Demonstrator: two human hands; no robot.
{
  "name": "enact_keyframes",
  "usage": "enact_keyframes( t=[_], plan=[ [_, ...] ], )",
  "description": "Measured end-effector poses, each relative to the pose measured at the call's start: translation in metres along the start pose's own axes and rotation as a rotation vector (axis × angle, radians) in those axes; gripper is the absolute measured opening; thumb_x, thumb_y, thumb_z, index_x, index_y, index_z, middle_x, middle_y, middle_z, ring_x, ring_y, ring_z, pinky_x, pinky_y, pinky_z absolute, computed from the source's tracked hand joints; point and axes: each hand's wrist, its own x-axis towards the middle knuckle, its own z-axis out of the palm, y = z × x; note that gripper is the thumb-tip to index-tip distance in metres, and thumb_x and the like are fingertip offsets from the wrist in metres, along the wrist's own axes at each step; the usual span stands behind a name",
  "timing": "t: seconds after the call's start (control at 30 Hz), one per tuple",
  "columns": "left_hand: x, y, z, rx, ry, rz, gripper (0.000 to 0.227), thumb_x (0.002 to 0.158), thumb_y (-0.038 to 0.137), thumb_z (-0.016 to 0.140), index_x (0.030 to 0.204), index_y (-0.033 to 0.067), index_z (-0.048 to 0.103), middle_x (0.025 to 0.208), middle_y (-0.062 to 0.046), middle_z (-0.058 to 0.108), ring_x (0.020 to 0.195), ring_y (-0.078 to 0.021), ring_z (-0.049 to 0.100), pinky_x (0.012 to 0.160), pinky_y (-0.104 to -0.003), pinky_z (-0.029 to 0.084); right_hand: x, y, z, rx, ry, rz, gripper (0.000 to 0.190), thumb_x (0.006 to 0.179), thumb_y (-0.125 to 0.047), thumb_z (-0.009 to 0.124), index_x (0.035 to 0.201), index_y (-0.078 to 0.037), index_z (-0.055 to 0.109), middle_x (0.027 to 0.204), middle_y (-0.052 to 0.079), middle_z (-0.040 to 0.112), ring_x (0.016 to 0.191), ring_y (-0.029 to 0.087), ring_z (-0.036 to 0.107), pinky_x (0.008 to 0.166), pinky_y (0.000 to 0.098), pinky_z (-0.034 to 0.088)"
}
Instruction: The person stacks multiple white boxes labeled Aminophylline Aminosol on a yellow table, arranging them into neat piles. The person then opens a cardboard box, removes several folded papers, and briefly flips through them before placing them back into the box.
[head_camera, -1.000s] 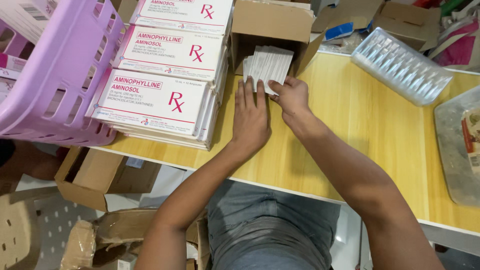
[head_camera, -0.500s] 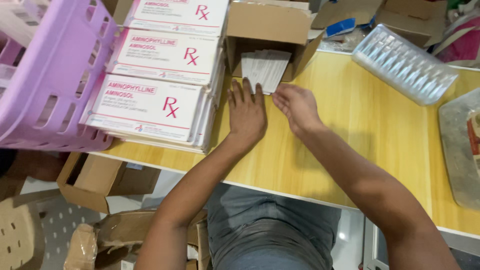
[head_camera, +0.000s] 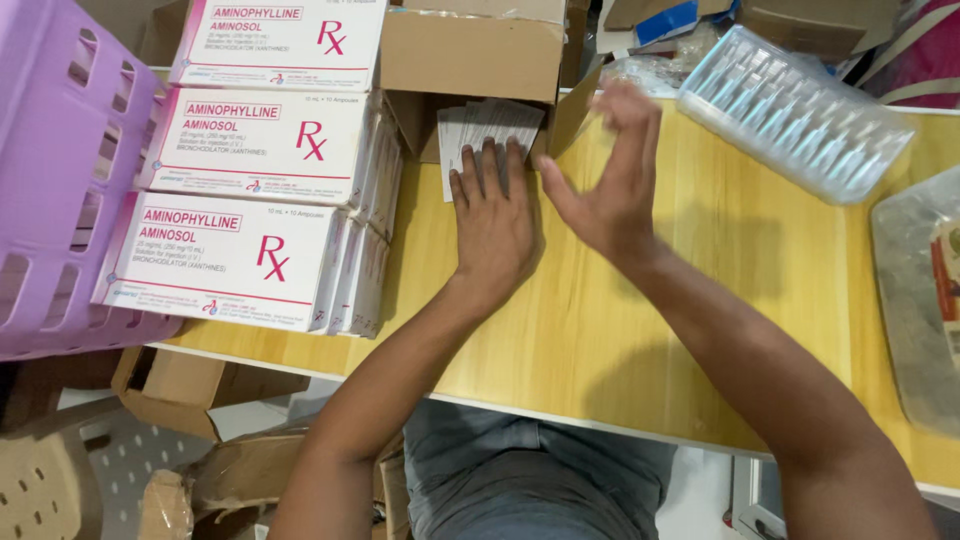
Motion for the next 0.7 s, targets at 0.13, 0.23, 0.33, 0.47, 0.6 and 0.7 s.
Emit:
enact_keyframes(
  t=[0.13,0.23,0.33,0.47,0.6,0.7],
  plan=[
    [-0.010,-0.001,-0.003,-0.068,0.086,0.011,0.071,0.097,0.024,0.057,0.159,0.0024,0.030,0.159,-0.036,0.029,0.148,-0.0616,0.021,0.119,-0.075,0.014,0.061,0.017,0.019,-0.097,-0.076,-0.165,0.067,0.093,-0.023,0.091,0.144,-0.005,0.051,0.157,0.027,0.036,0.149,0.042,0.035,0.123,0.0594,0.031],
    [-0.016,-0.005,-0.006,-0.105,0.028,-0.010,0.072,0.097,0.033,0.058,0.156,0.0019,0.030,0.157,-0.040,0.027,0.146,-0.0655,0.019,0.115,-0.077,0.012,0.075,0.020,0.034,-0.220,-0.243,-0.183,0.051,0.099,-0.023,0.083,0.143,-0.011,0.061,0.161,0.022,0.044,0.151,0.042,0.039,0.124,0.0636,0.027],
    [-0.007,-0.013,-0.005,-0.115,-0.103,-0.062,0.075,0.099,0.040,0.057,0.156,0.0002,0.030,0.156,-0.041,0.026,0.143,-0.0670,0.018,0.113,-0.079,0.012,0.080,0.031,0.046,-0.242,-0.355,-0.214,0.043,0.102,-0.025,0.078,0.142,-0.014,0.064,0.156,0.021,0.049,0.145,0.043,0.043,0.122,0.0641,0.028],
    [0.003,-0.019,0.005,-0.111,-0.226,-0.075,0.073,0.101,0.041,0.053,0.157,0.0006,0.032,0.157,-0.042,0.026,0.143,-0.0663,0.019,0.114,-0.079,0.013,0.079,0.044,0.036,-0.306,-0.493,-0.176,0.042,0.107,-0.012,0.069,0.147,-0.021,0.065,0.157,0.016,0.052,0.145,0.037,0.046,0.121,0.0541,0.038],
    [0.032,-0.019,-0.005,-0.089,-0.179,-0.069,0.074,0.097,0.043,0.052,0.155,0.0011,0.034,0.156,-0.041,0.027,0.143,-0.0672,0.019,0.112,-0.080,0.012,0.111,0.032,0.026,-0.374,-0.484,-0.180,0.042,0.102,-0.007,0.066,0.140,-0.023,0.066,0.150,0.015,0.059,0.140,0.035,0.053,0.115,0.0515,0.046],
    [0.014,-0.012,0.000,-0.052,-0.217,-0.061,0.073,0.097,0.044,0.053,0.155,0.0018,0.035,0.156,-0.040,0.026,0.142,-0.0662,0.018,0.111,-0.081,0.009,0.090,0.019,0.012,-0.328,-0.510,-0.208,0.047,0.097,-0.005,0.066,0.141,-0.022,0.066,0.147,0.020,0.060,0.137,0.039,0.055,0.111,0.0525,0.048]
  ],
)
